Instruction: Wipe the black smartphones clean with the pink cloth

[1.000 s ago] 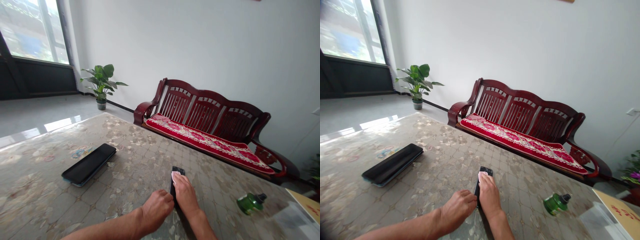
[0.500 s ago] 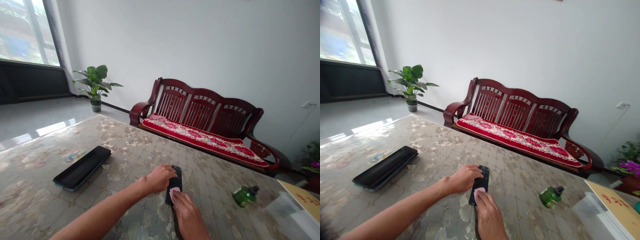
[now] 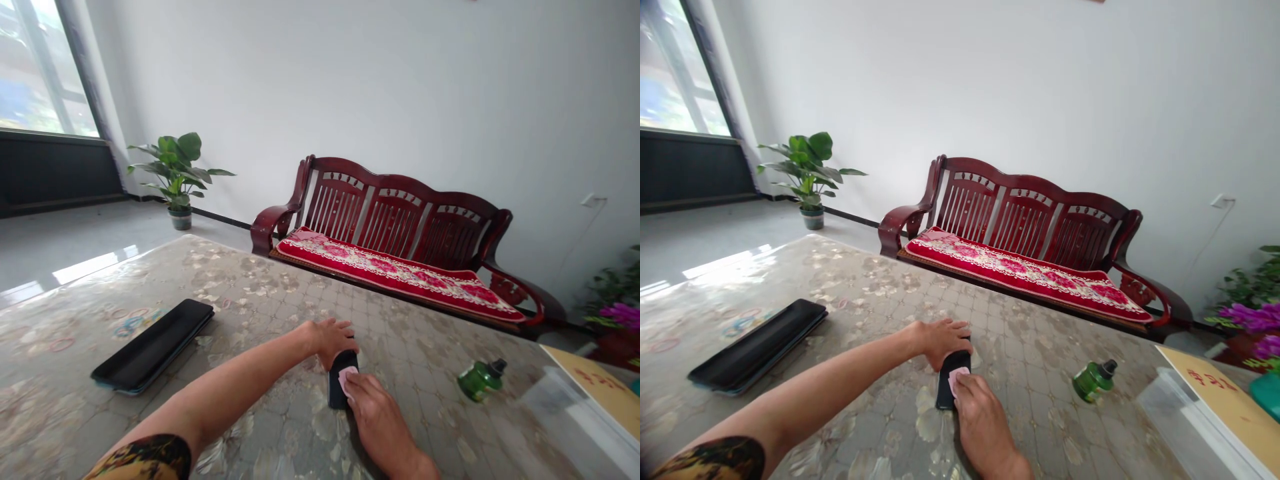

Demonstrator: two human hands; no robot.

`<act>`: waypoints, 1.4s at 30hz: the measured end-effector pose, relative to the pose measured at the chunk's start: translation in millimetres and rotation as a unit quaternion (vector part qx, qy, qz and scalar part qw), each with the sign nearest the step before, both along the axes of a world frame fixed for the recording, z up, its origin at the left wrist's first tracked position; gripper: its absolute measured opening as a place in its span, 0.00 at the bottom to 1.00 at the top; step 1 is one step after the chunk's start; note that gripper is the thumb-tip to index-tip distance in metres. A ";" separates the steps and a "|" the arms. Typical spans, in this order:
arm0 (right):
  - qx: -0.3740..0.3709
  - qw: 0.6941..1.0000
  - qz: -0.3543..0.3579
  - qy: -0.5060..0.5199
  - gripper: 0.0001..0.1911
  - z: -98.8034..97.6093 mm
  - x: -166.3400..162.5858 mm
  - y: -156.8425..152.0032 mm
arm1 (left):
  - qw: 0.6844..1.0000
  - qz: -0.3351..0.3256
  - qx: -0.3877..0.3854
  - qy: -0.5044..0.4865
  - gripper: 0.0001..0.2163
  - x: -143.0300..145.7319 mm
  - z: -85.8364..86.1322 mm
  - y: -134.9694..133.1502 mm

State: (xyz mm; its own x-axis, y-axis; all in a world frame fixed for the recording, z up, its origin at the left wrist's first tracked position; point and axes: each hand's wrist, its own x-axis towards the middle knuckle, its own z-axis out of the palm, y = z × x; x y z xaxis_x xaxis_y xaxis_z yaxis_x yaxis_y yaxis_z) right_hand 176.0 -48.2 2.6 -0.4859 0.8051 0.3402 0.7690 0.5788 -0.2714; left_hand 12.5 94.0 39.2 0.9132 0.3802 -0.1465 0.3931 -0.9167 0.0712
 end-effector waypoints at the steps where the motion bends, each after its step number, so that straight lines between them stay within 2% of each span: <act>1: -0.002 1.000 -0.004 0.000 0.22 1.0 0.7 1.1 | 1.000 0.015 0.006 0.001 0.38 -2.8 1.2 -0.9; 5: -0.001 0.999 -0.032 -0.006 0.22 -0.4 1.3 0.1 | 0.994 0.106 0.009 -0.007 0.35 -21.9 1.9 -10.8; 8: 0.016 0.999 -0.045 -0.015 0.25 -9.7 0.2 -5.3 | 0.988 0.152 -0.003 -0.040 0.35 -38.4 -4.3 -26.0; 11: 0.041 0.998 -0.050 -0.010 0.25 -19.5 1.2 -6.7 | 0.977 0.199 0.019 -0.071 0.33 -47.1 -13.3 -45.2; 15: 0.054 0.994 -0.099 -0.010 0.22 -24.1 4.8 8.0 | 0.953 0.285 0.049 -0.090 0.31 -41.3 -22.0 -68.0; 19: 0.056 0.986 -0.153 -0.018 0.22 -26.5 -3.3 28.4 | 0.928 0.351 0.056 -0.108 0.30 -28.9 -25.9 -80.0; 21: 0.062 0.985 -0.160 -0.021 0.22 -29.0 -13.6 33.7 | 0.922 0.364 0.061 -0.118 0.29 -25.8 -27.6 -82.2; 24: 0.071 0.989 -0.132 -0.014 0.23 -32.4 -26.8 35.5 | 0.917 0.373 0.056 -0.129 0.27 -25.8 -30.1 -83.0; 27: 0.069 0.991 -0.110 -0.008 0.23 -32.2 -24.4 36.9 | 0.917 0.374 0.045 -0.135 0.27 -28.8 -31.3 -82.8; 31: 0.059 0.986 -0.154 -0.010 0.22 -29.0 -6.5 44.3 | 0.919 0.369 0.017 -0.137 0.27 -32.3 -30.5 -81.8; 34: 0.064 0.982 -0.176 -0.004 0.22 -29.6 -8.5 48.0 | 0.920 0.368 0.010 -0.138 0.26 -33.1 -30.7 -81.1; 39: 0.073 0.990 -0.120 0.009 0.24 -33.0 -33.9 44.1 | 0.922 0.362 0.015 -0.134 0.26 -33.9 -32.2 -80.6; 42: 0.068 0.991 -0.116 0.016 0.24 -31.3 -26.6 41.8 | 0.923 0.362 0.012 -0.129 0.26 -34.6 -31.0 -81.1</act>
